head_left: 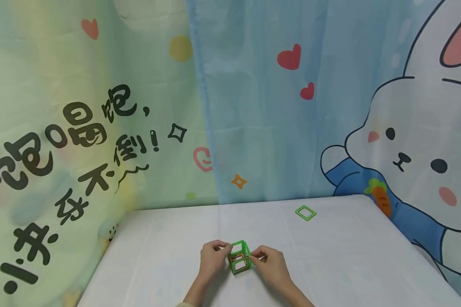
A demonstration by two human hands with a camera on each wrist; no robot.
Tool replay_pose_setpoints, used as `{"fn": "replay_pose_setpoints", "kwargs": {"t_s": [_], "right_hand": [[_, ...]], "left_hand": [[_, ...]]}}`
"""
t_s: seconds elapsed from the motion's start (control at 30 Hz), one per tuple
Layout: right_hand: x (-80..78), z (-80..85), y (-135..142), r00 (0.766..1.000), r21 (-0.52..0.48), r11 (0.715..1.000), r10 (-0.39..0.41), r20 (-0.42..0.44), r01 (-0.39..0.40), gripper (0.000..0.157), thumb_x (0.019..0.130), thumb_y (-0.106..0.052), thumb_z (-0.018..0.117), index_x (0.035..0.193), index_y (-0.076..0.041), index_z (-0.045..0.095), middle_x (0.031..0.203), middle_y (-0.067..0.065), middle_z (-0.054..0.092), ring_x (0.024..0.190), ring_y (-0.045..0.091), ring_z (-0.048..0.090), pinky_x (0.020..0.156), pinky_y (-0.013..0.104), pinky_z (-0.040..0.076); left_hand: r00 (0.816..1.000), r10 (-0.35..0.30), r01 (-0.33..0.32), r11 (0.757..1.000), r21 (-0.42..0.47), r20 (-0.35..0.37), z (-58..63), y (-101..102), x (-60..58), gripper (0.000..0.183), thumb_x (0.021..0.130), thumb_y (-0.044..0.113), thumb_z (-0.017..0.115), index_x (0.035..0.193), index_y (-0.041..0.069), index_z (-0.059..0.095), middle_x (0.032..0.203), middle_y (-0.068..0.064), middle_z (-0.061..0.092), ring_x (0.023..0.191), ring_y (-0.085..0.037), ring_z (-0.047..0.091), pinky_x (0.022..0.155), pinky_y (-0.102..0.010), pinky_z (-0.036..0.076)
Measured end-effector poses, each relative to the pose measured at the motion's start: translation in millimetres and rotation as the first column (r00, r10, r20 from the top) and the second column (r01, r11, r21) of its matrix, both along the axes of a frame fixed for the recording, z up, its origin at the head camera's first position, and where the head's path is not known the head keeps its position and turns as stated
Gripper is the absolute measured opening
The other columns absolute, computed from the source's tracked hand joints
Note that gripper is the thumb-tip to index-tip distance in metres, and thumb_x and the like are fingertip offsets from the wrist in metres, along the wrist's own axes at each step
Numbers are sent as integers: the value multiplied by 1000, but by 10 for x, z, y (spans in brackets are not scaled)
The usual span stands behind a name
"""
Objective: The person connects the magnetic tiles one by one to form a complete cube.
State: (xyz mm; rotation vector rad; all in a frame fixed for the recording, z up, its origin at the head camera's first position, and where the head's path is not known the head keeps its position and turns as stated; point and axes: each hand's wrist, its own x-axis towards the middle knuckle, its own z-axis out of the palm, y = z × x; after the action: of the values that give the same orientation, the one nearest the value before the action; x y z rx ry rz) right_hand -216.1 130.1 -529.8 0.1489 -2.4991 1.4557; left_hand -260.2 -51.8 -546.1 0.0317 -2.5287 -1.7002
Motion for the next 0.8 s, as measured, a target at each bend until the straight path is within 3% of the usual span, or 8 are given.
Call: {"fn": "replay_pose_setpoints", "kwargs": {"t_s": [0.3,0.57,0.8], "right_hand": [[-3,7,57,999,30,999,21,27,-22,7,82,-5,76,85,-11,73,80,-4,69,58,7,53,55,23,44],[-3,21,67,987,21,991,128,95,-131,16,89,-6,68,104,-3,72,86,0,69,70,11,60,62,25,49],[-20,50,57,979,2,986,168,117,-170,16,89,-5,66,104,0,70,82,0,67,69,14,59,61,25,48]], "left_hand": [[1000,1,-1,1000,23,22,-26,16,-3,11,83,23,73,82,11,74,72,2,60,62,-13,52,53,-27,42],[999,-34,34,999,28,-21,-24,11,3,10,87,20,69,84,11,72,79,3,65,76,-14,58,70,-35,46],[997,-70,71,997,37,-34,-24,13,-25,13,89,18,65,89,7,71,81,1,64,76,-14,57,68,-34,46]]}}
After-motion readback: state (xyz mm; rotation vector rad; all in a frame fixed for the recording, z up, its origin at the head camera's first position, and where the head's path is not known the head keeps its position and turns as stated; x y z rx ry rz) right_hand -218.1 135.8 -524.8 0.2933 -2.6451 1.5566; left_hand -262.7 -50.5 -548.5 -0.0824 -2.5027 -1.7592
